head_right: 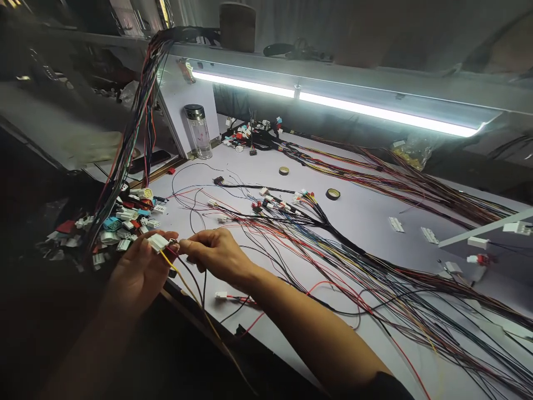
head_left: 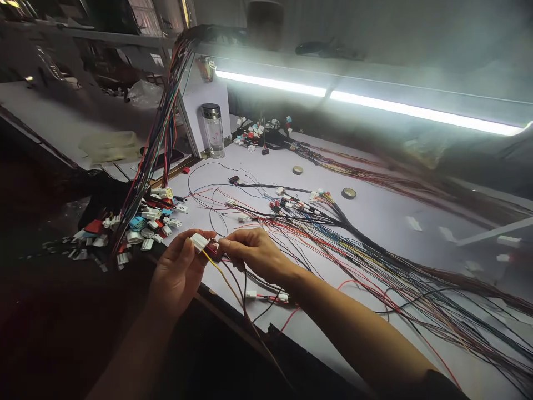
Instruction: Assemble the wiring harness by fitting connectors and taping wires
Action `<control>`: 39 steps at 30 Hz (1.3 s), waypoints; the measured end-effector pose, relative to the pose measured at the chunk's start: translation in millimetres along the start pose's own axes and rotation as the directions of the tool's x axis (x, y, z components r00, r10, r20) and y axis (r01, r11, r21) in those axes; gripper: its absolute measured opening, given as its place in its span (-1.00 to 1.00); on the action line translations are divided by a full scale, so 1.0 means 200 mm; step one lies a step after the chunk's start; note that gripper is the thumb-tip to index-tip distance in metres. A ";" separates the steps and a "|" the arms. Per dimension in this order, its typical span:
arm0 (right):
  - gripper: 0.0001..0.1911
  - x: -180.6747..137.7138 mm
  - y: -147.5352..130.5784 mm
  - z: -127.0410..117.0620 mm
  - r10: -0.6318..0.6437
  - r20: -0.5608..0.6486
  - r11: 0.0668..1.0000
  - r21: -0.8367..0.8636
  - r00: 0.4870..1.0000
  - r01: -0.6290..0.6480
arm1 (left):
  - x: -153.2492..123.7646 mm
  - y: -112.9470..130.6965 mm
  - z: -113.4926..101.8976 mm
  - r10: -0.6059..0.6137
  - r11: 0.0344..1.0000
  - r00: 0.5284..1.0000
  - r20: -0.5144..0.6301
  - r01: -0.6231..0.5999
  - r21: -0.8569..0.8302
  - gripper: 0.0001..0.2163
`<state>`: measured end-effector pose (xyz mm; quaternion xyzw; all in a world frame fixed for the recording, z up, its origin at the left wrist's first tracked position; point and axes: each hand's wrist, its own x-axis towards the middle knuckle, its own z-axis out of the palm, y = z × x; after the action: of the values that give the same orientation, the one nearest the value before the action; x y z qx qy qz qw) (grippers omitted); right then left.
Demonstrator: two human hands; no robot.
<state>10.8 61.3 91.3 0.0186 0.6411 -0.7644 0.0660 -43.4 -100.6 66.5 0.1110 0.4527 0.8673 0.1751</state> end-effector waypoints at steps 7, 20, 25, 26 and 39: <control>-0.62 0.03 0.04 -0.02 0.076 0.042 0.981 0.177 0.996 -0.082 | 0.00 -0.01 0.00 -0.063 0.997 0.998 0.004 0.064 -0.041 -0.83; -0.70 0.02 0.12 -0.01 -0.203 -0.187 0.969 -0.179 0.961 0.170 | 0.01 -0.03 0.00 -0.127 0.990 0.987 -0.095 0.120 -0.071 -0.79; -0.86 0.00 0.12 -0.01 -0.412 -0.170 0.805 -0.529 0.895 0.270 | 0.02 -0.04 -0.01 -0.149 0.986 0.979 -0.137 0.136 -0.098 -0.77; -0.87 -0.01 0.12 -0.02 -0.355 -0.181 0.849 -0.474 0.917 0.235 | 0.02 -0.04 -0.02 -0.153 0.985 0.977 -0.149 0.140 -0.098 -0.76; -0.82 0.07 -0.08 -0.03 -0.145 -0.201 0.976 -0.187 0.969 0.107 | 0.15 0.09 0.07 -0.030 0.996 0.993 -0.116 0.020 -0.083 -0.90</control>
<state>-5.6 68.6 105.3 0.0539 0.7090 -0.7013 -0.0509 -68.7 -87.7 91.0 0.0470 0.4276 0.8878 0.1635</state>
